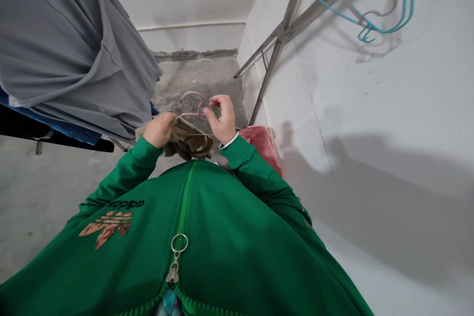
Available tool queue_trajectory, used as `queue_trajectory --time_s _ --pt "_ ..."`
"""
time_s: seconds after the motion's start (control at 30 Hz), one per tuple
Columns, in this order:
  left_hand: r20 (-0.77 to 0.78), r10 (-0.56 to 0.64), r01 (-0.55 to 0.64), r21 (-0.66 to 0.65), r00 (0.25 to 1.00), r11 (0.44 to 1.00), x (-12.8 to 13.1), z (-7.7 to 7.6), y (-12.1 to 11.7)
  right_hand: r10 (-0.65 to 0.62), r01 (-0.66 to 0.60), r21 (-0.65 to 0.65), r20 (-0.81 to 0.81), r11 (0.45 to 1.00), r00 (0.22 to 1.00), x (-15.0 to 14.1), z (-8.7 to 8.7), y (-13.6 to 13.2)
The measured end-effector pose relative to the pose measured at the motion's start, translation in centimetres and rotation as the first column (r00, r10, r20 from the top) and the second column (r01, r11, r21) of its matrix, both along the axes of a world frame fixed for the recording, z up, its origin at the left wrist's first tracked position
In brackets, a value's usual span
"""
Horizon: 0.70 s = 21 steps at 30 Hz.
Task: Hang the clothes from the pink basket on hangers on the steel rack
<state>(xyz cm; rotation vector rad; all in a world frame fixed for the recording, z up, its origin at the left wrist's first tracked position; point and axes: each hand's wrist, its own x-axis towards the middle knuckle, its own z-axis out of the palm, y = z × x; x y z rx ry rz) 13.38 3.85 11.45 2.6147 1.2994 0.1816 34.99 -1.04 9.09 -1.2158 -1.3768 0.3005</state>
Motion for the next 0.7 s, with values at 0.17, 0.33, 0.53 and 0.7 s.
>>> queue_trajectory --time_s 0.17,0.33,0.53,0.7 --pt "0.173 0.068 -0.084 0.084 0.983 0.993 -2.1 0.7 1.4 0.141 -0.149 0.01 0.255 0.989 0.957 -2.0 -3.2 -2.4" --pt "0.26 0.008 -0.03 0.08 0.966 0.996 -2.5 2.3 0.5 0.58 -0.459 -0.368 0.369 0.809 0.726 -5.4 -7.4 -0.6" --pt "0.351 -0.049 0.044 0.024 0.935 0.999 -2.5 5.4 -1.5 0.697 -0.404 -0.579 0.485 0.708 0.528 -6.1 -9.4 2.4" --pt "0.351 0.059 -0.074 0.03 0.935 0.997 -4.6 5.9 -1.2 0.603 -0.206 -0.62 0.54 0.757 0.587 -2.3 -10.5 1.3"
